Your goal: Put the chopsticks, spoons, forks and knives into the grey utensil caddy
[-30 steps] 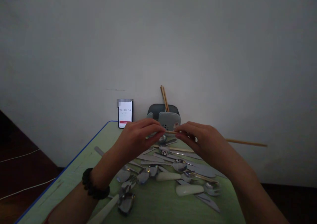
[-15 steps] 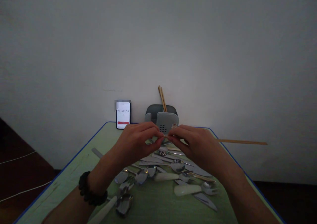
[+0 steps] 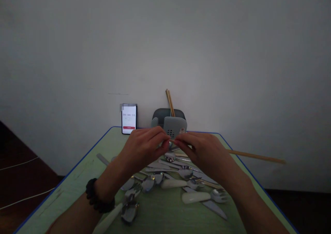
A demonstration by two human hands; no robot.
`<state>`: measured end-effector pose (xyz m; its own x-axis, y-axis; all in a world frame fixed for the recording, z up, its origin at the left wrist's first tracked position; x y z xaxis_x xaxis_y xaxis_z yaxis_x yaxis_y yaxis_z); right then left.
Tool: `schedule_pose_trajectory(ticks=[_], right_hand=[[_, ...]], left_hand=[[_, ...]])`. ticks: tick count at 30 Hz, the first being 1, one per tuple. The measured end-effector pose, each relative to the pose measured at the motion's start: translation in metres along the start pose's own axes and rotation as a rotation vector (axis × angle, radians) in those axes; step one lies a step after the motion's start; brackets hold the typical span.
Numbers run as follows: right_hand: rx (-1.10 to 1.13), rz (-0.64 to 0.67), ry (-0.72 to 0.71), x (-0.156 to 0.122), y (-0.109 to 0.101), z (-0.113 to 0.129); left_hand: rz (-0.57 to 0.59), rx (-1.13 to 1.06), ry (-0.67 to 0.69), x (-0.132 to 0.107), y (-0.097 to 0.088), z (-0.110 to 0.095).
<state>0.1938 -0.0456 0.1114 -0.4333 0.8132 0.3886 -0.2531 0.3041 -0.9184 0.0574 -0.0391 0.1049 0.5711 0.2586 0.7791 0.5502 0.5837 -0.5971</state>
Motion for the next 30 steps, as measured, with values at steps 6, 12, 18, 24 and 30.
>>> schedule_pose_trajectory(ticks=[6,12,18,24,30], right_hand=[[0.032,-0.009,0.007,-0.001,0.000,-0.003],[0.026,-0.065,0.104,-0.003,-0.008,-0.021],[0.053,-0.083,0.125,-0.004,-0.013,-0.025],[0.111,-0.121,0.113,-0.003,-0.015,-0.021],[0.155,-0.108,0.094,-0.003,-0.013,-0.020]], left_hand=[[0.055,-0.146,-0.107,-0.003,0.004,0.011],[0.079,-0.157,-0.313,-0.005,0.007,0.024],[0.248,-0.168,-0.380,-0.009,0.016,0.025],[0.339,-0.081,-0.292,-0.011,0.022,0.020],[0.340,-0.169,-0.215,-0.011,0.025,0.019]])
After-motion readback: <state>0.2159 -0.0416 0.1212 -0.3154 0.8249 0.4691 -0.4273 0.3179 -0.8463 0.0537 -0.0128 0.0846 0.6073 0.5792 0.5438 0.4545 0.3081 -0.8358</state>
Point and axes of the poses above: each hand's wrist, its own x-axis towards the middle knuckle, its own y-axis out of the palm, z = x × y, the point moved 5 cm from there along x, towards the middle knuckle, and after that the axes turned 1 degree about z, right-handed, at the moved point
